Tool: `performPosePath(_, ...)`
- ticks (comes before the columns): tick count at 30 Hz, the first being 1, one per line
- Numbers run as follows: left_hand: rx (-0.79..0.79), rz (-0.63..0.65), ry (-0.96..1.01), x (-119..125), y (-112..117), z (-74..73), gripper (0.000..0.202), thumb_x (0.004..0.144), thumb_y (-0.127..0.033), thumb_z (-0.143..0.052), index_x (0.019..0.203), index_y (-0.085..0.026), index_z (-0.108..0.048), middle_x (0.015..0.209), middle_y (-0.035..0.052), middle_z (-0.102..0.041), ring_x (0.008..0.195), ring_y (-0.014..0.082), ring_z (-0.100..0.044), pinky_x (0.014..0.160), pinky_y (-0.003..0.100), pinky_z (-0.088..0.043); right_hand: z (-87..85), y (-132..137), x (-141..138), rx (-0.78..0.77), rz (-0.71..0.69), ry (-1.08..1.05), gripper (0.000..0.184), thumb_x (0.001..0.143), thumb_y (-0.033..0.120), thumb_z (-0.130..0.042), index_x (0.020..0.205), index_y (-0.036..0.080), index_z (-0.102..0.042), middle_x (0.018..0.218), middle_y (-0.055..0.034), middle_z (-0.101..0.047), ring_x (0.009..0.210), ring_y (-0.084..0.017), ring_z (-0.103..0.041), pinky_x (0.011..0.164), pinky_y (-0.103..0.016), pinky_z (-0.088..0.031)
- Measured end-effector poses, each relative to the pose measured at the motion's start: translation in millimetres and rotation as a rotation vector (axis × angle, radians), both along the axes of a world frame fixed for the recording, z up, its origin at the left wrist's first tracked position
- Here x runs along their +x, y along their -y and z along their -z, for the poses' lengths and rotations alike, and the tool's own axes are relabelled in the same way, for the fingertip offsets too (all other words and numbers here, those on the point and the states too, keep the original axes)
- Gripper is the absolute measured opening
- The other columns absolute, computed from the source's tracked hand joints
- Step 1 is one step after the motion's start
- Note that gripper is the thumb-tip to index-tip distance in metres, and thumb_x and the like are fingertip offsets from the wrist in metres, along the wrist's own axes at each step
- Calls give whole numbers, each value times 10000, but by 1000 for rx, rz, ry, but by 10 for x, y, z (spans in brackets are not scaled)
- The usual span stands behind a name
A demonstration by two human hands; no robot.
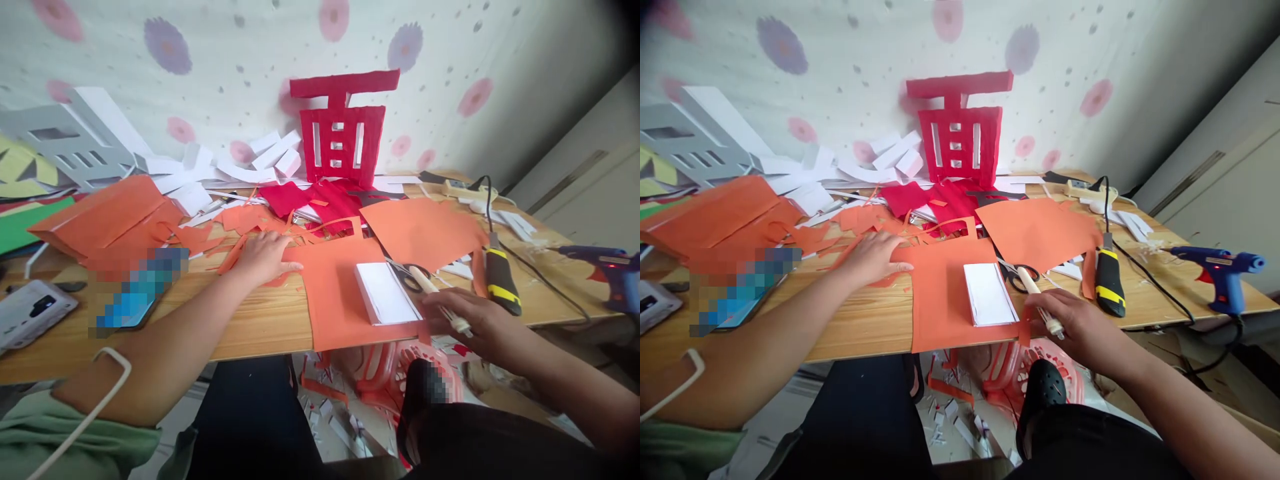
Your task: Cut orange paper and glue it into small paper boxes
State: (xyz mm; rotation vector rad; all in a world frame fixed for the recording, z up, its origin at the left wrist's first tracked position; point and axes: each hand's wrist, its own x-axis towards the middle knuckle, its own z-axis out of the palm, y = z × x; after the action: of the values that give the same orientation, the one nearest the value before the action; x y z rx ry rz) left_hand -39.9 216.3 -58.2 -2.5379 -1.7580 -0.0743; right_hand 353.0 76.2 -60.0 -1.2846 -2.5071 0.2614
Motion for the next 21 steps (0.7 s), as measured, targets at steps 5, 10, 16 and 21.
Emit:
performPosePath(5, -25, 51, 48, -41, -24, 47, 558, 772, -609, -608, 1148, -197, -590, 1178, 121, -598, 1140, 326, -517, 906, 433, -413, 42, 54, 253, 105, 86, 79, 260, 900, 271, -526, 1147, 233, -596, 1016, -86, -712, 840, -244, -711, 687, -363, -587)
performPosePath(10, -4, 78, 112, -61, -74, 80, 349, 827, -466, -575, 1057, -207, -615, 1140, 99, -624, 1088, 300, -549, 873, 402, -405, 4, 81, 373, 257, 164, 166, 251, 898, 254, -507, 1122, 222, -616, 1016, -119, -694, 915, -315, -680, 738, -457, -564)
performPosePath(16, -121, 172, 242, -164, -120, -9, 224, 862, -353, -440, 833, -213, -612, 881, 28, -672, 817, 202, -588, 723, 307, -385, -135, 65, 178, 318, 212, 22, 221, 910, 233, -520, 1122, 252, -579, 966, -86, -708, 815, -256, -697, 681, -383, -564)
performPosePath(21, -250, 166, 110, -441, -319, -171, 197, 816, -359, -484, 750, -216, -602, 752, 5, -645, 705, 179, -565, 641, 291, -342, -158, 34, -74, 230, 102, -29, 203, 924, 238, -508, 1119, 229, -566, 940, -83, -709, 798, -217, -700, 665, -325, -567)
